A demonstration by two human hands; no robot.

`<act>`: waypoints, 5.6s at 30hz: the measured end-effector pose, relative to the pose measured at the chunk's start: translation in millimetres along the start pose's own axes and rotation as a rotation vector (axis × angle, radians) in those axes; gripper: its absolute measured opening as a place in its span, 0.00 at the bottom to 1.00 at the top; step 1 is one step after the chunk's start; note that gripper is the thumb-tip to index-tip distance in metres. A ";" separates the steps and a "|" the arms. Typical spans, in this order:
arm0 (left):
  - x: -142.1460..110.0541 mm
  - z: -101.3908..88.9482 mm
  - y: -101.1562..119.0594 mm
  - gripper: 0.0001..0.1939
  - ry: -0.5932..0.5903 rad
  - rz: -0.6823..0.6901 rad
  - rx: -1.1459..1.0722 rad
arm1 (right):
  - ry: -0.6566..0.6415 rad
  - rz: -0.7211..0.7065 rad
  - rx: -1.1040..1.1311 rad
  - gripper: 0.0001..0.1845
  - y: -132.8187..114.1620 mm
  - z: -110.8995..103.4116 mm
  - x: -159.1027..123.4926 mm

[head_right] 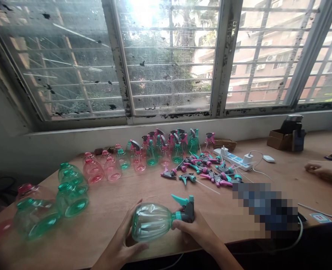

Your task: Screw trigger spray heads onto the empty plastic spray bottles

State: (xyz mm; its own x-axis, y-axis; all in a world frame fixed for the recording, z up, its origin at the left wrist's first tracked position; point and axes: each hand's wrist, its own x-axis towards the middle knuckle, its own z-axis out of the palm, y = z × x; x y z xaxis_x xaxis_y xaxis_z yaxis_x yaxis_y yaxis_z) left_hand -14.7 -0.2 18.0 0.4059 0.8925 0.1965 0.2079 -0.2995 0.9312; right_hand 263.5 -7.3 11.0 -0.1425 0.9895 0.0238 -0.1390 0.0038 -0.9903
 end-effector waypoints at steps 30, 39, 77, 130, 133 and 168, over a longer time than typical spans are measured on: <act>-1.8 7.0 8.1 0.50 -0.086 -0.079 -0.185 | 0.054 -0.038 0.132 0.24 14.8 -4.5 4.9; -3.3 5.6 8.2 0.45 -0.024 -0.075 -0.033 | 0.073 -0.080 0.122 0.22 16.4 -7.7 5.8; -3.6 4.2 7.2 0.53 -0.047 -0.051 0.028 | 0.063 -0.031 0.016 0.27 1.3 0.0 0.1; -2.1 3.1 -11.2 0.62 -0.083 -0.069 0.025 | 0.044 -0.042 0.019 0.25 6.5 -1.3 2.6; -2.1 1.1 -15.7 0.59 -0.097 -0.087 0.039 | 0.049 -0.045 0.019 0.25 5.7 -1.1 2.9; -5.2 -1.0 -9.7 0.58 -0.137 0.018 -0.038 | 0.033 -0.036 0.056 0.29 14.8 -2.3 6.5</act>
State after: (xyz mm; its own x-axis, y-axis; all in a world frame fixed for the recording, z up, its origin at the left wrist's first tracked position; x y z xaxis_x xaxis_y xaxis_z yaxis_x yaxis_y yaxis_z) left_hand -19.7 -1.6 8.3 0.5275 0.8319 0.1722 0.1664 -0.3000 0.9393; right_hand 262.8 -0.4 -3.9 -0.1040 0.9931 0.0540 -0.1985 0.0324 -0.9796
